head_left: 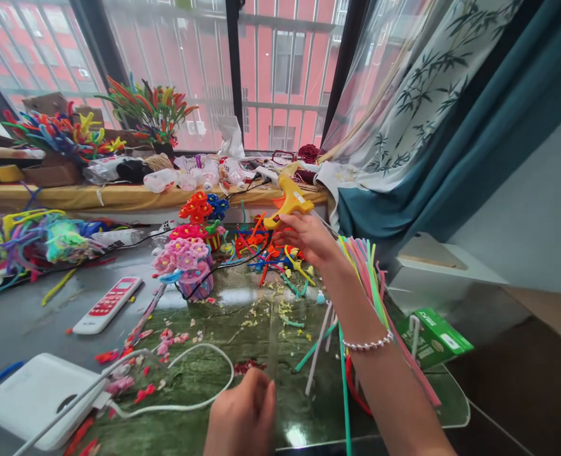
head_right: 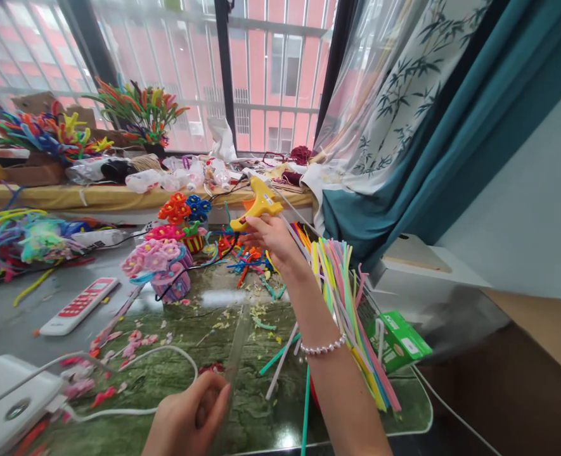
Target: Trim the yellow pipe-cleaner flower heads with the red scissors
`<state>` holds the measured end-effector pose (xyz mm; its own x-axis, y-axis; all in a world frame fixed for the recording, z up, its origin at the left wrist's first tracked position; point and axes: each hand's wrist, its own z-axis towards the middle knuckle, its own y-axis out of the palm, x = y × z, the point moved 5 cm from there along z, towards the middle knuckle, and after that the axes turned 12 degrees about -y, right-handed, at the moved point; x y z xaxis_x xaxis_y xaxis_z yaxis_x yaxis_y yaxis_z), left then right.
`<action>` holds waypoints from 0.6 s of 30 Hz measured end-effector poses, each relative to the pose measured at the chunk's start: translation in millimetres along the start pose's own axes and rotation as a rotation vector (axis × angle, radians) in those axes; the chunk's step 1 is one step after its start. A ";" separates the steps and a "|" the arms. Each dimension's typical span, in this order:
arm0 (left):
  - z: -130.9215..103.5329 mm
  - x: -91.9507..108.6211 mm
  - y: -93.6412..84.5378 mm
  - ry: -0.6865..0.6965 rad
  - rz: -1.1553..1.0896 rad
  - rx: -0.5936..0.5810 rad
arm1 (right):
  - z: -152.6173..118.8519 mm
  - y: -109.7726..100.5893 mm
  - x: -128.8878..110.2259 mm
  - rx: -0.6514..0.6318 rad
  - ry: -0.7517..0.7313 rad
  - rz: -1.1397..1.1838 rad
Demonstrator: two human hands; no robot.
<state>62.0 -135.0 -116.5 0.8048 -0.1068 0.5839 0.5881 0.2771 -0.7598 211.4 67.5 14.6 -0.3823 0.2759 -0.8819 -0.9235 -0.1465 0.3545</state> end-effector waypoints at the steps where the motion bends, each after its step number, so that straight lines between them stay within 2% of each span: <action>1: 8.6 -0.2 5.6 -0.008 0.015 -0.007 | 1.0 2.2 0.0 -0.015 -0.001 -0.005; 5: 34.1 6.4 24.4 -0.030 0.074 -0.044 | 3.3 5.9 3.4 -0.051 0.016 -0.039; 9: 39.9 13.1 32.9 -0.014 0.112 -0.095 | 7.1 0.6 3.2 -0.028 0.024 -0.080; 13: 35.2 11.5 32.5 0.030 0.121 -0.167 | 11.4 -3.6 -6.0 -0.021 0.029 -0.128; 18: 25.9 5.1 24.1 0.049 0.114 -0.144 | 13.1 0.6 -17.1 -0.053 -0.016 -0.158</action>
<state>78.1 -104.1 -124.5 0.8676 -0.1301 0.4799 0.4957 0.1506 -0.8554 217.0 75.1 34.0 -0.2333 0.3148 -0.9200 -0.9694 -0.1496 0.1947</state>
